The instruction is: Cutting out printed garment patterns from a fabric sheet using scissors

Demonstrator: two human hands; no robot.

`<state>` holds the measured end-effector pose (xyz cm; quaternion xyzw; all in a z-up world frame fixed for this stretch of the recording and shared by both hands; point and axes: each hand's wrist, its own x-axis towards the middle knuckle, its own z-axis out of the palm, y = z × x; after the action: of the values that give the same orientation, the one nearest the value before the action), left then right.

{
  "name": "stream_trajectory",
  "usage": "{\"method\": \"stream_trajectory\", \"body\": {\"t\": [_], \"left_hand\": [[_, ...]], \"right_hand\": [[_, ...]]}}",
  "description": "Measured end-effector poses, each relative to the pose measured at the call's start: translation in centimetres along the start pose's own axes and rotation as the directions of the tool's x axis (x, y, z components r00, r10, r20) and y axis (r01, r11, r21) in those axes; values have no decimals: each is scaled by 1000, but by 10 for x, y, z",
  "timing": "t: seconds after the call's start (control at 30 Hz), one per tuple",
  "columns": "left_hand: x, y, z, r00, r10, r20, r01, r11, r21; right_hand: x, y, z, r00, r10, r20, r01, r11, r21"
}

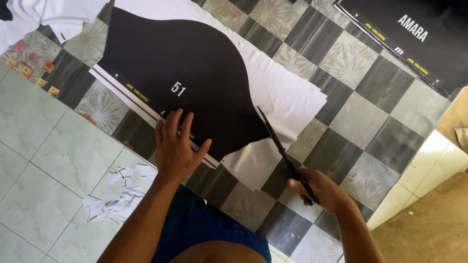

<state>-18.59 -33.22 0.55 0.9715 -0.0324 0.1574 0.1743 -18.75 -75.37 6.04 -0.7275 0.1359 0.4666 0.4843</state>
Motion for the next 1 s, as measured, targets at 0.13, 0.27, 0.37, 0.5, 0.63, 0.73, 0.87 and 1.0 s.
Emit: {"method": "stream_trajectory", "body": {"t": [0.13,0.27,0.37,0.5,0.63,0.73,0.87,1.0], "left_hand": [[0,-2,3,1000,7,-6,-7,1000,17],[-2,-4,5,1000,19,-12,-18,999,35],[-2,-3,4,1000,20,-21,-19,999,36],[-1,-3,4,999,21,-39,-20,999,35],[-3,-4,6,998,36,-51,-34,998,51],[-3,-6,7,999,23,-40,-22,1000,22],[-3,-5,7,999,16,-49,-15,1000,11],[-2,-5,8,999,4,-38,-4,1000,1]], "right_hand": [[-7,-20,5,1000,23,-7,-23,1000,-11],[-14,-36,16,998,46,-38,-44,998,40],[-17,-38,23,996,38,-77,-35,998,44],[-14,-33,26,997,29,-78,-25,998,52],[2,-25,36,997,0,-77,4,998,57],[-1,-38,45,994,-35,-102,48,991,129],[-7,-50,52,989,-13,-145,36,987,156],[4,-39,56,990,-28,-139,46,991,129]]}}
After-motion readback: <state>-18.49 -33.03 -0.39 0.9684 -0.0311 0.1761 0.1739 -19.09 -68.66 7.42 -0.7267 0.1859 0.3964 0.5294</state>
